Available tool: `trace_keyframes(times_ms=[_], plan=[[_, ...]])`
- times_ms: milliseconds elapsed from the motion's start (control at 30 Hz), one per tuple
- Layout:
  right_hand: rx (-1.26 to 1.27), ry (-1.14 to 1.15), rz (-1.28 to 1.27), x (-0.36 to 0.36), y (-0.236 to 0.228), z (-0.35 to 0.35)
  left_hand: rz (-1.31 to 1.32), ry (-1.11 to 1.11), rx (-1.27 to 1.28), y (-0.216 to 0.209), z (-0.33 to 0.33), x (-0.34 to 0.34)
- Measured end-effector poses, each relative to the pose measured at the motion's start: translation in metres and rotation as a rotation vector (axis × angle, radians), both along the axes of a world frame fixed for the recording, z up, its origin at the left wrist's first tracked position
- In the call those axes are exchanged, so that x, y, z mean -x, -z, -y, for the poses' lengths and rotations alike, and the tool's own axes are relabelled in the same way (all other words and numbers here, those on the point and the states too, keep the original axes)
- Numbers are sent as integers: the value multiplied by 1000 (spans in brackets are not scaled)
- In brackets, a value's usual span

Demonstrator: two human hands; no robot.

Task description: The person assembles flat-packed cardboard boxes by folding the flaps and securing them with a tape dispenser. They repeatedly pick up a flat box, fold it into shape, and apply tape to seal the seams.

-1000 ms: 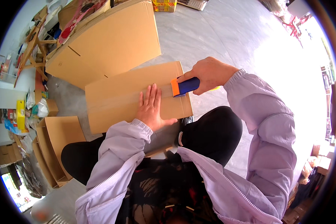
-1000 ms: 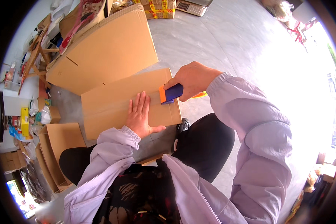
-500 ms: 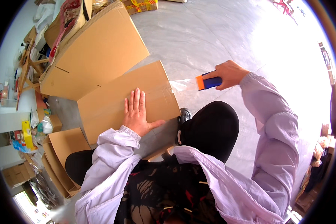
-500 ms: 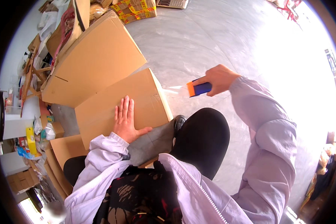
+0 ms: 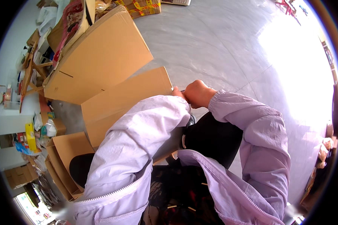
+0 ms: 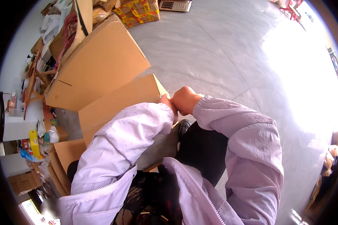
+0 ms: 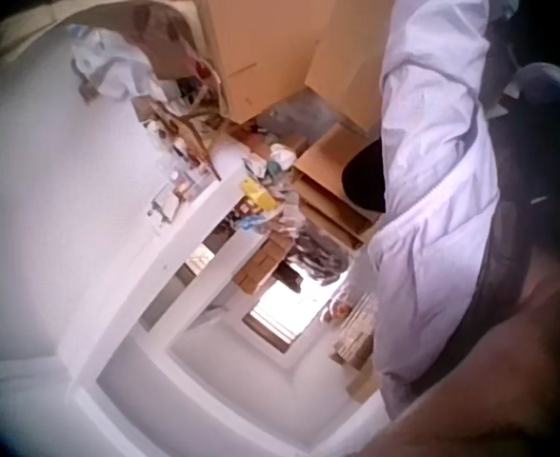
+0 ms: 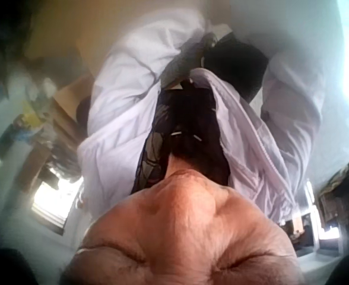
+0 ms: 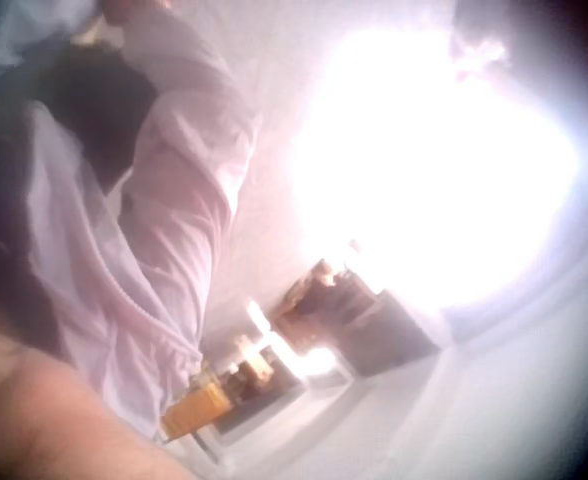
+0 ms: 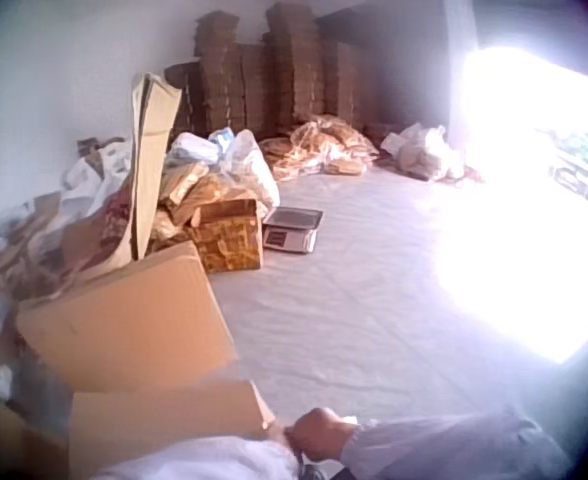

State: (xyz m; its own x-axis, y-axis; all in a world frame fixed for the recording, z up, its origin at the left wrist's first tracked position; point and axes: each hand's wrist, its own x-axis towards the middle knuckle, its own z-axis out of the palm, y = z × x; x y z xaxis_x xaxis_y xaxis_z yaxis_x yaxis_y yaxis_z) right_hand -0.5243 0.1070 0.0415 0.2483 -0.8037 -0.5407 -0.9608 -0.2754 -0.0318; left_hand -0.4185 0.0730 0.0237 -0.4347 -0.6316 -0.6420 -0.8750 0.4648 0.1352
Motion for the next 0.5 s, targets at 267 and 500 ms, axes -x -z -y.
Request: trace_keyframes(times_ms=[267, 500], plan=[[13, 23, -8, -12, -4, 0, 20, 39, -170, 25, 10, 5], [-132, -79, -202, 12, 32, -4, -17, 664, -294, -1, 15, 9]])
